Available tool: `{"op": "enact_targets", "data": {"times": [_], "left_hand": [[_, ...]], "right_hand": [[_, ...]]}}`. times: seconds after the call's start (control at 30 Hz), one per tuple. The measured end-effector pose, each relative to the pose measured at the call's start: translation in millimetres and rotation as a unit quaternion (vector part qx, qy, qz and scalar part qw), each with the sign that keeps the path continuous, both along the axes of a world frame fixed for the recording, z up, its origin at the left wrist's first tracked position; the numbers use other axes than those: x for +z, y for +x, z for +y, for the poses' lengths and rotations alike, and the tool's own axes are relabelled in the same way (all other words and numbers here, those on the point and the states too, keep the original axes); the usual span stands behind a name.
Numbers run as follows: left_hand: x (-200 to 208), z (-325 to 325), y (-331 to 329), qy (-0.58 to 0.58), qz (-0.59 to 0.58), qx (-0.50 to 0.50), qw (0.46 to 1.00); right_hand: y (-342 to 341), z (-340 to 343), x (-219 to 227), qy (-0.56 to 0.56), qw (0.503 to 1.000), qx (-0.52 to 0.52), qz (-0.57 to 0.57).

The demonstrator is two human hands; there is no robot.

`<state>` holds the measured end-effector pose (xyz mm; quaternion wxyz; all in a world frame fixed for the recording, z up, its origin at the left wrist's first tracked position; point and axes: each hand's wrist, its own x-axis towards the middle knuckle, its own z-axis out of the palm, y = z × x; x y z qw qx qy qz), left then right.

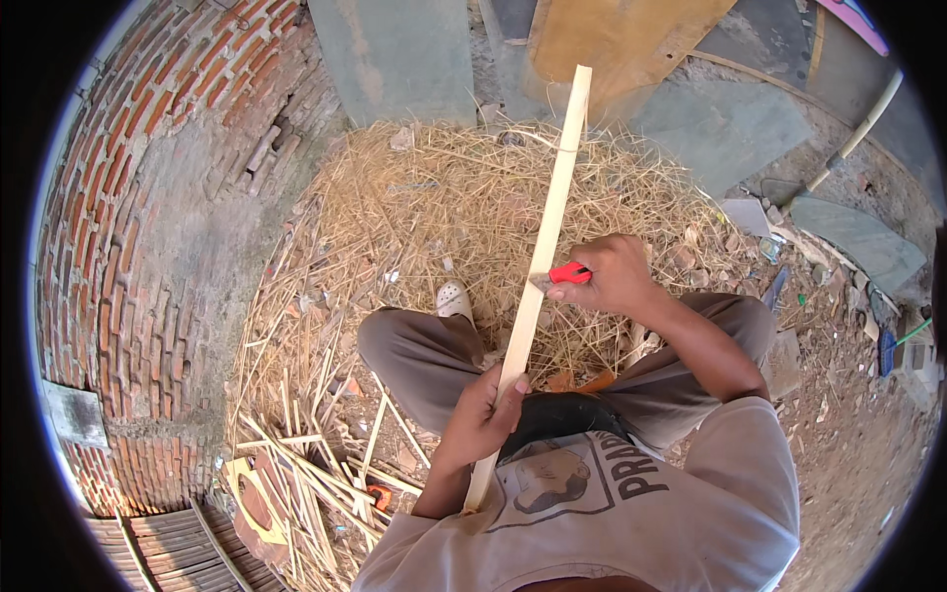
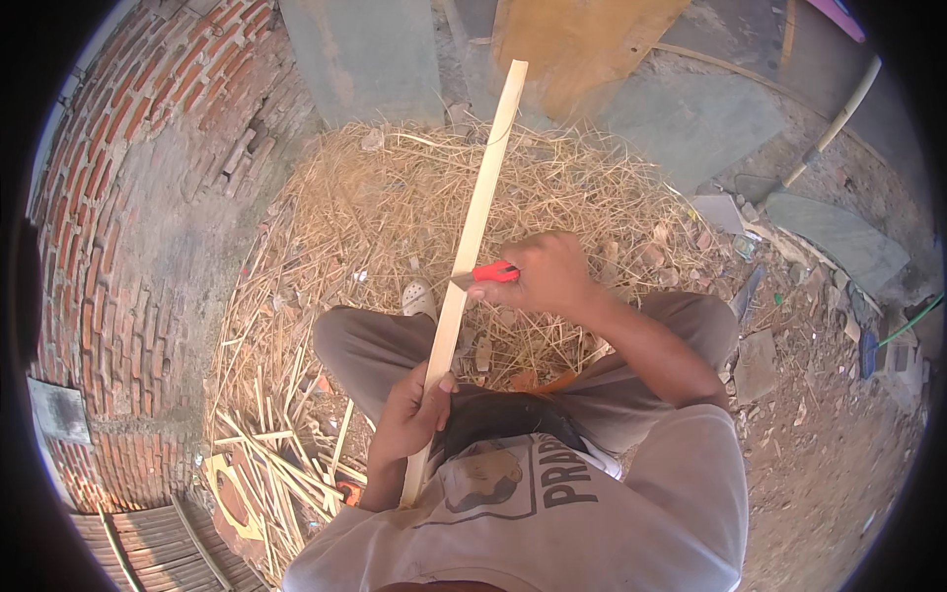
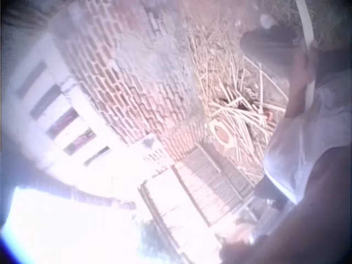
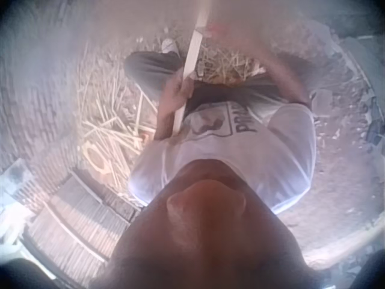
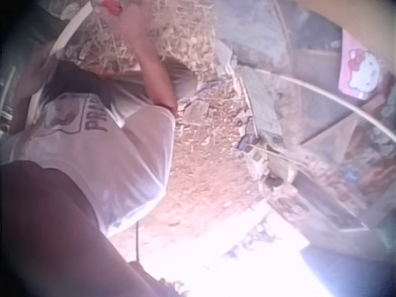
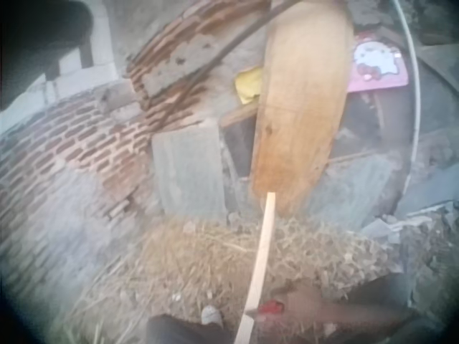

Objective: The person sits cross-legged on a pile of straw and uses a red utility knife to shave the surface of a long, thin bamboo stick. They repeatedly scrape the knife along the length of the stick to remove the outer layer, occasionally rotating the stick to work on different sides.

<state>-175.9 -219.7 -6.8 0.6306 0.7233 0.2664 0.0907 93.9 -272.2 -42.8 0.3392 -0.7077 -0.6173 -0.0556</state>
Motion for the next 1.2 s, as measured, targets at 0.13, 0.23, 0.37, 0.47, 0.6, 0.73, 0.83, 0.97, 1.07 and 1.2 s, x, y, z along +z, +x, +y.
{"op": "enact_targets", "data": {"times": [0.13, 0.23, 0.37, 0.47, 0.6, 0.73, 0.83, 0.97, 1.07, 1.2], "left_hand": [[-7.5, -5.3, -14.7, -0.014, 0.017, -0.046, 0.999], [-5.6, -9.4, -23.3, -0.02, 0.043, -0.077, 0.996], [-1.0, -15.0, -27.5, 0.009, 0.049, -0.111, 0.993], [-0.8, -18.1, -30.3, 0.0, 0.041, -0.098, 0.994], [1.0, -15.7, -30.6, 0.041, 0.053, -0.09, 0.994], [-3.8, -9.8, -41.3, 0.076, 0.053, -0.178, 0.98], [-5.5, -14.5, -64.9, 0.051, 0.078, -0.179, 0.979], [-14.8, -10.3, -66.7, -0.051, 0.106, 0.011, 0.993], [-19.2, -5.9, -35.7, -0.133, 0.042, 0.071, 0.988], [-2.9, -2.6, -13.4, -0.11, 0.01, 0.079, 0.991]], "right_hand": [[41.8, 5.5, -1.0, -0.021, 0.99, -0.122, 0.059], [76.1, 3.2, 4.0, -0.032, 0.97, -0.233, 0.064], [126.4, -4.4, 0.3, -0.037, 0.946, -0.313, 0.081], [139.2, -2.7, -5.5, -0.031, 0.952, -0.304, 0.015], [149.6, 4.7, -12.8, -0.069, 0.945, -0.318, 0.012], [218.3, -7.2, -45.8, -0.057, 0.868, -0.452, 0.197], [279.2, -42.5, -78.7, 0.015, 0.785, -0.531, 0.318], [195.1, 0.8, -43.3, -0.018, 0.879, -0.378, 0.289], [87.5, 20.1, -8.6, -0.127, 0.937, -0.23, 0.231], [-15.4, 19.2, 4.3, -0.088, 0.991, -0.016, 0.099]]}}
